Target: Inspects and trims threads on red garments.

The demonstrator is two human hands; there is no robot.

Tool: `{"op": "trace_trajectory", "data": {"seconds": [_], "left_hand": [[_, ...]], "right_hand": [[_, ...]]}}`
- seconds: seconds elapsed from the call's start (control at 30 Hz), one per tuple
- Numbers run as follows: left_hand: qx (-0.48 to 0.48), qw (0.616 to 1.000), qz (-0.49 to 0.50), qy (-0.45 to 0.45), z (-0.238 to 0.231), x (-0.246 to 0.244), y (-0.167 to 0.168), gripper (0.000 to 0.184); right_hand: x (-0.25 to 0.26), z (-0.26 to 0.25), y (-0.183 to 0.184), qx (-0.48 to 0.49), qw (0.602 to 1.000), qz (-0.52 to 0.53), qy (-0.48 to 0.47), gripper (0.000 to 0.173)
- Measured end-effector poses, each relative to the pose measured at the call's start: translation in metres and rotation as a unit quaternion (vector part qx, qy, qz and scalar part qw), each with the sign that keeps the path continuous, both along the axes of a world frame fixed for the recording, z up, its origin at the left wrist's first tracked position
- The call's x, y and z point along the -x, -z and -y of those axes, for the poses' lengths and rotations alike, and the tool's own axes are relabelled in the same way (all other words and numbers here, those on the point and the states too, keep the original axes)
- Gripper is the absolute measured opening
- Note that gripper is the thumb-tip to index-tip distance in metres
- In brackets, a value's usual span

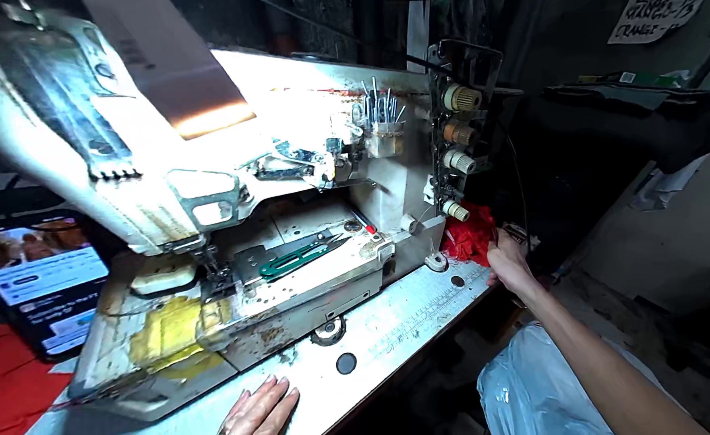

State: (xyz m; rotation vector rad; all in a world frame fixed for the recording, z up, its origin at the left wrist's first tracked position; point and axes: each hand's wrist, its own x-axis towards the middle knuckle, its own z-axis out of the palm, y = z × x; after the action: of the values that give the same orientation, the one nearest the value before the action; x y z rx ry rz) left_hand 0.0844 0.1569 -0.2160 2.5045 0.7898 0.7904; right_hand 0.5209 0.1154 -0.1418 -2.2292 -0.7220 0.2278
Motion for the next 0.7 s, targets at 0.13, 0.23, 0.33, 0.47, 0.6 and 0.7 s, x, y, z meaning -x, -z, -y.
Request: {"op": "trace_trajectory", "data": {"seconds": [0.13, 0.23, 0.33, 0.47, 0.6, 0.7], "left_hand": [[-0.009, 1.000, -0.006, 0.003, -0.001, 0.002, 0.004, 0.049], [-0.013, 1.000, 0.002, 0.000, 0.002, 0.002, 0.002, 0.048], [-0.050, 0.998, 0.037, -0.019, 0.001, -0.004, 0.004, 0.047], [-0.108, 0.989, 0.097, -0.020, 0.006, -0.002, 0.008, 0.039], [-0.035, 0.976, 0.209, 0.041, 0.048, 0.009, 0.005, 0.015], [0.043, 0.978, 0.203, 0.017, 0.098, 0.018, 0.049, 0.020]], "right_hand": [[-0.001, -0.020, 0.013, -0.051, 0.979, -0.189, -0.061, 0.036], [0.007, -0.016, 0.005, 0.032, 0.993, -0.076, -0.089, 0.037], [0.020, 0.001, -0.008, 0.124, 0.972, 0.173, -0.100, 0.042], [0.044, 0.025, -0.001, 0.104, 0.923, 0.340, -0.149, 0.037], [0.049, 0.038, 0.027, -0.066, 0.901, 0.362, -0.228, 0.041], [0.062, 0.053, 0.040, -0.138, 0.893, 0.267, -0.336, 0.054]]}}
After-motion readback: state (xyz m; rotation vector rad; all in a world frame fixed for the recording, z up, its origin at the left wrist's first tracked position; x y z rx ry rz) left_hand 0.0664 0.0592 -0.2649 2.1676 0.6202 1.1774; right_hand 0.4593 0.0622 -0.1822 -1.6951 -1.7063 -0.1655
